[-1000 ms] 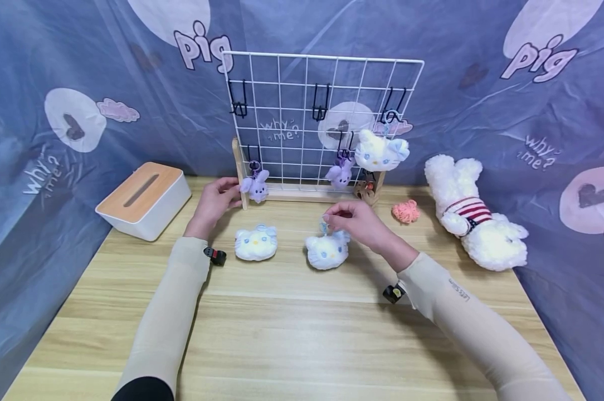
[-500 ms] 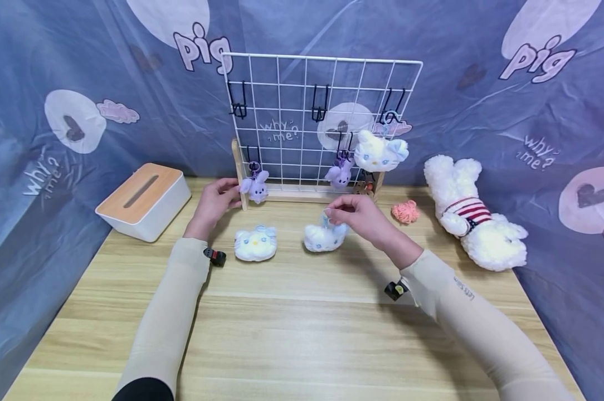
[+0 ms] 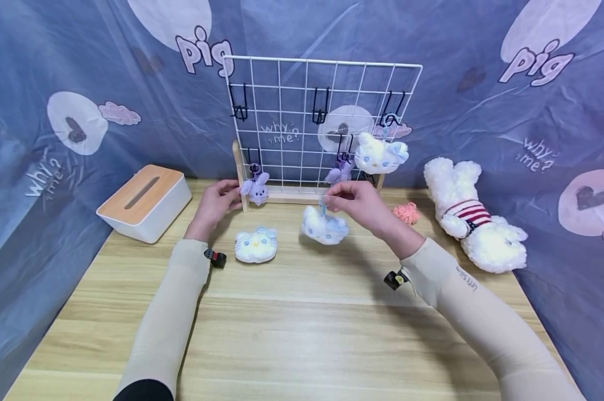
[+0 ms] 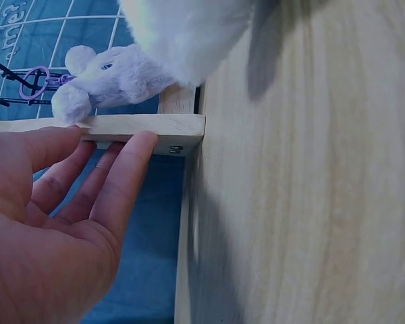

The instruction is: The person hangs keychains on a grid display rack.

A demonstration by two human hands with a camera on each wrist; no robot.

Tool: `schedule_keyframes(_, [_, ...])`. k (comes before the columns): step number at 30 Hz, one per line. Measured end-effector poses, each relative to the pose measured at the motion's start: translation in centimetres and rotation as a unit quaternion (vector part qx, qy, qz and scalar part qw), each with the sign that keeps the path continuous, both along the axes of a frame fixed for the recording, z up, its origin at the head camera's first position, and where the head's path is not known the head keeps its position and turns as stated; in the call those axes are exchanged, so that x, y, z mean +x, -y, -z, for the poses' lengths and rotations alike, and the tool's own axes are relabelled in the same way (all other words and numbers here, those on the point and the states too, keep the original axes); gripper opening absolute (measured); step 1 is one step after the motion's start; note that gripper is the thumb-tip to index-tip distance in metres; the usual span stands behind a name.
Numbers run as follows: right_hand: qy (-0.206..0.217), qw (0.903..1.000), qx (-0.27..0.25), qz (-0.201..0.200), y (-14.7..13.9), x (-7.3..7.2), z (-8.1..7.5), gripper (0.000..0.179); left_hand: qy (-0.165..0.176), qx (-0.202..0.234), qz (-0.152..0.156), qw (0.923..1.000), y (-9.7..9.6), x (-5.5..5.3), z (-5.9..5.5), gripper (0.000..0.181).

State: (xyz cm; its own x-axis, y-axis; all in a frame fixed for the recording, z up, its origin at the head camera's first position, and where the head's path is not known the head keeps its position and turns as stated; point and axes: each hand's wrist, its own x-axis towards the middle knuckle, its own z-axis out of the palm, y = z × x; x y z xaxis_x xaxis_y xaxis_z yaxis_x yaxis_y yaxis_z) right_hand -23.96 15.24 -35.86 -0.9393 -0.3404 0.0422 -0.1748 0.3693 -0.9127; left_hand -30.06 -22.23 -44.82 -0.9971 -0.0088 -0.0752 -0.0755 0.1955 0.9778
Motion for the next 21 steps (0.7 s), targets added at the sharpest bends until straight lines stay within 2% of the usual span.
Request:
schedule_keyframes(10, [0.003, 0.9999, -0.015, -0.003, 0.6, -0.4, -2.4, 0.020, -0.005, 0.003, 0.002, 1.0000, 0.0, 0.0, 0.2, 0.042])
schedule_keyframes(21, [-0.035, 0.9994, 0.008, 0.003, 1.5, -0.9, -6.0, 0.023, -0.008, -0.002, 0.000, 1.0000, 0.0, -0.1, 0.4, 0.041])
